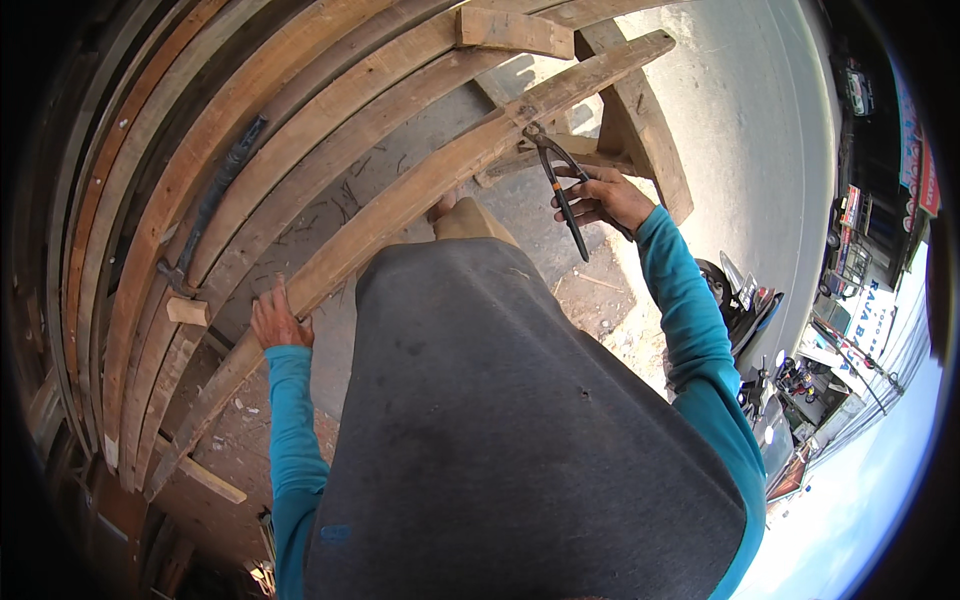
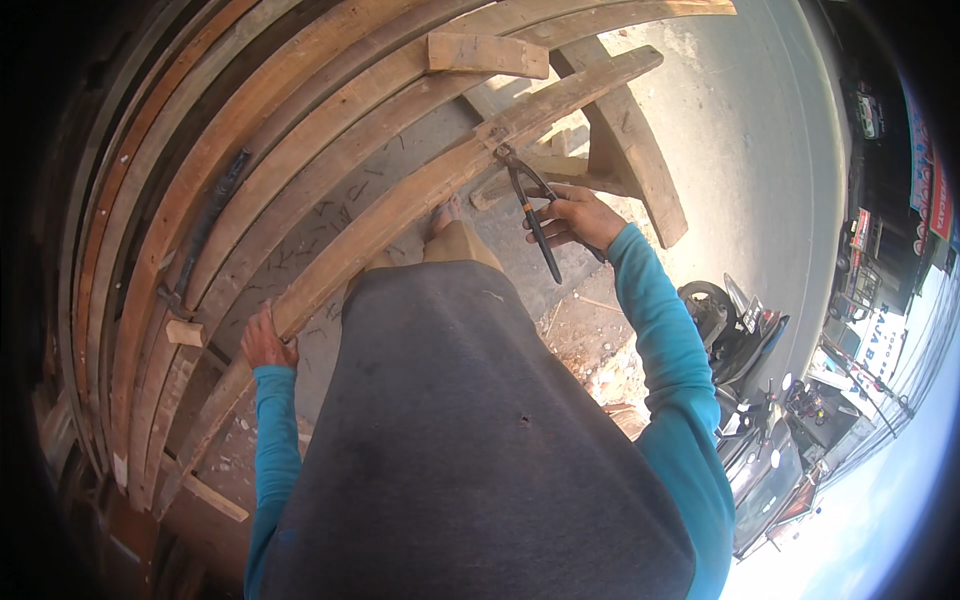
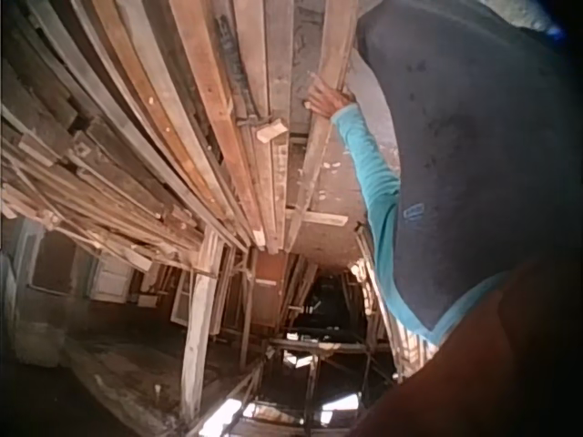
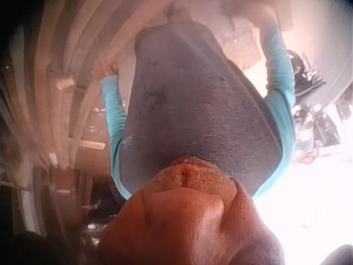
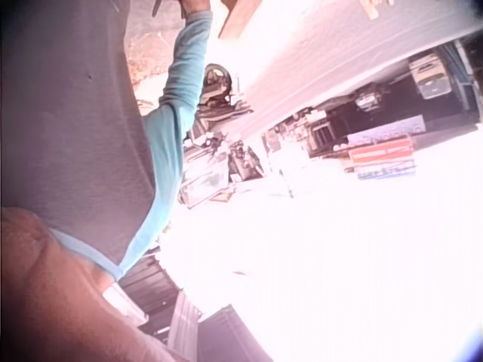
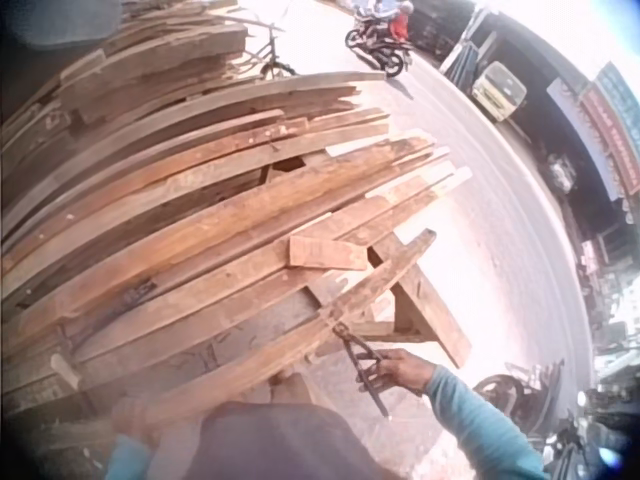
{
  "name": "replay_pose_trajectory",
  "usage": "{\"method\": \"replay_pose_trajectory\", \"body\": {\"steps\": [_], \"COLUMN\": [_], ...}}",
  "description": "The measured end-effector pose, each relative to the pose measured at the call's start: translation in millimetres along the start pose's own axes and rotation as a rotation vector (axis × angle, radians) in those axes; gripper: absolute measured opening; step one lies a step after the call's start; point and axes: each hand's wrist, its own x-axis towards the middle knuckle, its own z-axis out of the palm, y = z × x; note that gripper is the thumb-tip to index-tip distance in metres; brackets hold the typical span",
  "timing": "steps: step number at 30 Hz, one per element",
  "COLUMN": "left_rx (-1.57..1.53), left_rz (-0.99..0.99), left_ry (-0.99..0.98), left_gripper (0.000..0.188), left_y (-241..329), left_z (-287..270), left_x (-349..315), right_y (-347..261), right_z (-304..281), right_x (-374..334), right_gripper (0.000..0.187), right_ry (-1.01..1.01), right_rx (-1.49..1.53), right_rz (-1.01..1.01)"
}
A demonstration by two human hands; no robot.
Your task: The person removes nails from long wooden planks using a hammer and pincers, working through a stack of timber in an outdoor workshop.
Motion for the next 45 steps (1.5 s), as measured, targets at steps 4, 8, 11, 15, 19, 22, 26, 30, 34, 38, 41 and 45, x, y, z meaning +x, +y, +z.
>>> {"method": "replay_pose_trajectory", "body": {"steps": [4,8,11,15,19,22,26,30,34,38,41,45], "left_rx": [0.015,0.013,-0.005,-0.053,-0.079,-0.025,-0.002,0.007,0.013,0.044,0.044,0.043], "left_rz": [0.004,0.005,0.003,0.11,0.156,0.091,0.053,0.051,0.04,0.0,0.009,-0.012], "left_ry": [0.02,0.027,-0.048,-0.095,-0.086,-0.052,-0.014,0.038,0.039,0.03,0.033,0.017], "left_gripper": [0.095,0.095,0.094,0.091,0.089,0.09,0.091,0.092,0.092,0.093,0.094,0.099], "left_y": [2,-3,-1,-22,-18,-12,2,2,4,4,2,3], "left_z": [-2,3,-8,-7,-11,-9,-13,-7,-5,-1,0,0], "left_x": [0,3,8,25,19,11,5,1,-1,-2,0,1], "right_y": [5,32,59,107,69,59,38,23,4,-7,-9,-8], "right_z": [-6,49,97,146,110,69,35,12,1,-6,-13,-19], "right_x": [6,20,41,95,41,20,8,10,3,2,4,8], "right_gripper": [0.036,0.021,0.02,0.019,0.029,0.036,0.043,0.043,0.044,0.045,0.047,0.047], "right_ry": [-0.107,-0.011,0.253,0.628,0.285,0.19,0.155,0.053,0.011,-0.015,-0.061,-0.12], "right_rx": [0.277,0.462,0.36,-0.324,0.016,0.124,0.092,0.056,-0.042,-0.138,-0.168,-0.182], "right_rz": [0.134,0.05,-0.069,-0.741,-0.273,-0.225,-0.114,-0.04,0.004,0.028,0.045,0.033]}}
